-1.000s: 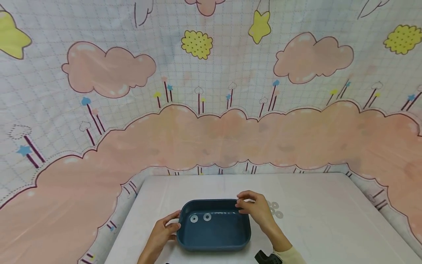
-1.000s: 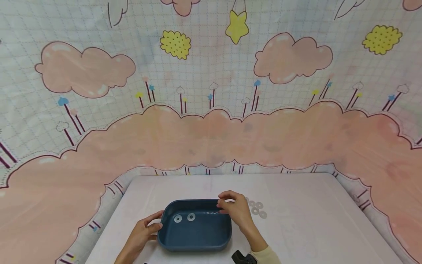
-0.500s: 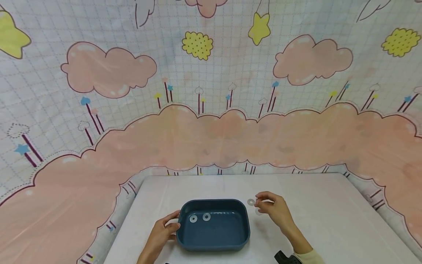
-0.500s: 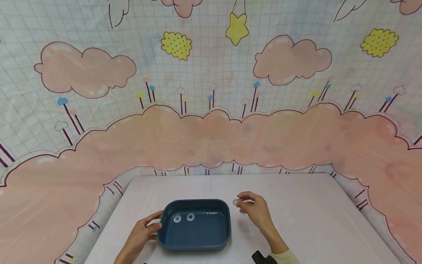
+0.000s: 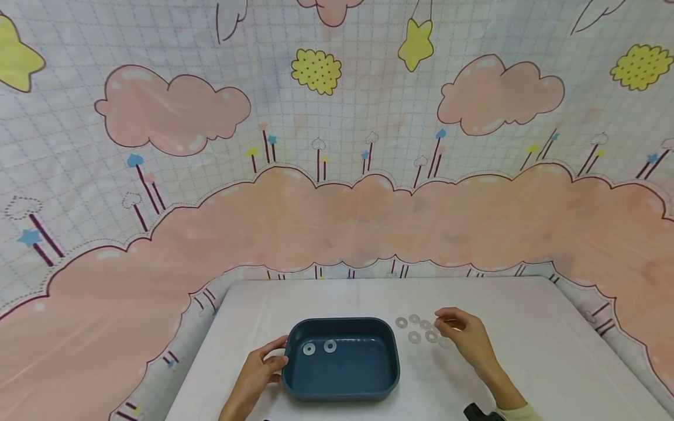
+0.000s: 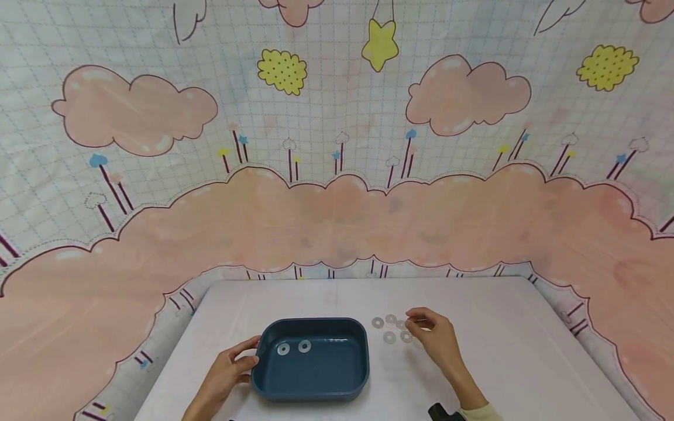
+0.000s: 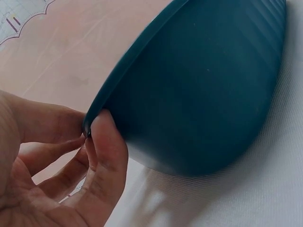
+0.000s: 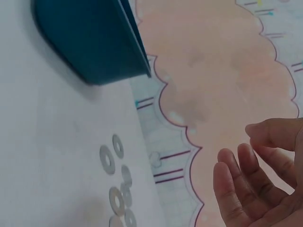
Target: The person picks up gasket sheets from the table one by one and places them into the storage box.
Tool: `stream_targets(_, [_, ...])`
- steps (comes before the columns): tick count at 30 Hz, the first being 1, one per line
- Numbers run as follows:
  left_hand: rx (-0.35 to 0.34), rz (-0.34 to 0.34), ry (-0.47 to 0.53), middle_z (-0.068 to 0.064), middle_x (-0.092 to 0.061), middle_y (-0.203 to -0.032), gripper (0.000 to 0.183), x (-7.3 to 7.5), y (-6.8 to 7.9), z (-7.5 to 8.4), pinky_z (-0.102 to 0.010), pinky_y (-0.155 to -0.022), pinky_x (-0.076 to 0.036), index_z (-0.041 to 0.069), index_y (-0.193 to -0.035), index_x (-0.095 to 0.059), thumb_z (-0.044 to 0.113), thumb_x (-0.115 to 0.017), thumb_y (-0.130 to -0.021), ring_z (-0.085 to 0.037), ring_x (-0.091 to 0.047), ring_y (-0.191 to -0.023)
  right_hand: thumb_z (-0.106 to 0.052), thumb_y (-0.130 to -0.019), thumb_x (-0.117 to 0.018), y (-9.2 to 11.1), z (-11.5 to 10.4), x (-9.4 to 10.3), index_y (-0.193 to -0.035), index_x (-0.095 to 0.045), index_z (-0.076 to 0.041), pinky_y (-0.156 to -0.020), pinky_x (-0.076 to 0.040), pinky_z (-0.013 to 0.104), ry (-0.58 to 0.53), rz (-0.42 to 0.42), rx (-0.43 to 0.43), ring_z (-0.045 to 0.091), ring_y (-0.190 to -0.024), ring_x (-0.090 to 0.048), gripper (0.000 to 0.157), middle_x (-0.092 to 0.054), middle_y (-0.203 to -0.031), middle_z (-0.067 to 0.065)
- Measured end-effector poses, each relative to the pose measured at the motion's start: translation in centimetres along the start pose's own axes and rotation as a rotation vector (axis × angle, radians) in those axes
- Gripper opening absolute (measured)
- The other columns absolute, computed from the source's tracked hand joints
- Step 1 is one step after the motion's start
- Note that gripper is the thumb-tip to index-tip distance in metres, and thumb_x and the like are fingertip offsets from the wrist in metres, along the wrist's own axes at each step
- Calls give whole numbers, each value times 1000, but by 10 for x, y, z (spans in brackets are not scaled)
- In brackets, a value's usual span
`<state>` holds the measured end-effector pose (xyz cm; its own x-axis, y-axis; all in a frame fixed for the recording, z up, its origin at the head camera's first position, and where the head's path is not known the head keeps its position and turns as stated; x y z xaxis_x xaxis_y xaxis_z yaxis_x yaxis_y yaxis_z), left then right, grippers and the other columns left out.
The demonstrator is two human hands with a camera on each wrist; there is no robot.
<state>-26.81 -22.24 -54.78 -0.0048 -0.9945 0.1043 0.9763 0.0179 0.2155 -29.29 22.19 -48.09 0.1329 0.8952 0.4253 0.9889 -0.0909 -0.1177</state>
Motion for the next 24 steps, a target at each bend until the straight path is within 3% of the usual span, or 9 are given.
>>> stream_targets(6, [5,8,0,-18,-55,-131,52,0,-1,0,-32,-59,-51,0,-141,-50,2,-61,-90,-20,-63,-87,-20,-90,-71,-3,8,13,-111,-70,-8,-80,-50,17,102,43,67,-6,-88,-60,24,-72,-101,4])
stream_targets(14, [7,16,-5,-18,-55,-131,52,1,0,0,-32,-59,-51,0,-141,-51,1,-61,-90,-21,-62,-88,-19,-90,-71,-12,22,20,-109,-70,-5,-80,-51,15,112,64,121,-8,-87,-59,24,-72,-99,6])
stream_targets(24, [5,8,-8,-18,-55,-131,52,-1,2,1,-32,-60,-51,0,-141,-50,2,-61,-91,-20,-63,-88,-20,-89,-72,-22,50,20,-112,-69,-2,-79,-50,17,123,29,90,-7,-86,-57,29,-71,-100,8])
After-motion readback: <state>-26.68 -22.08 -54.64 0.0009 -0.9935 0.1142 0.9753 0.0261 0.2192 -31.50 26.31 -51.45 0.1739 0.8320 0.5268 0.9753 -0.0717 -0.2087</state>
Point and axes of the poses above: each hand's wrist, its own y-axis away from the middle knuckle, its own x-axis out of the back of the hand, z = x × y, the point moved 7 cm from there along -y, towards the middle knuckle
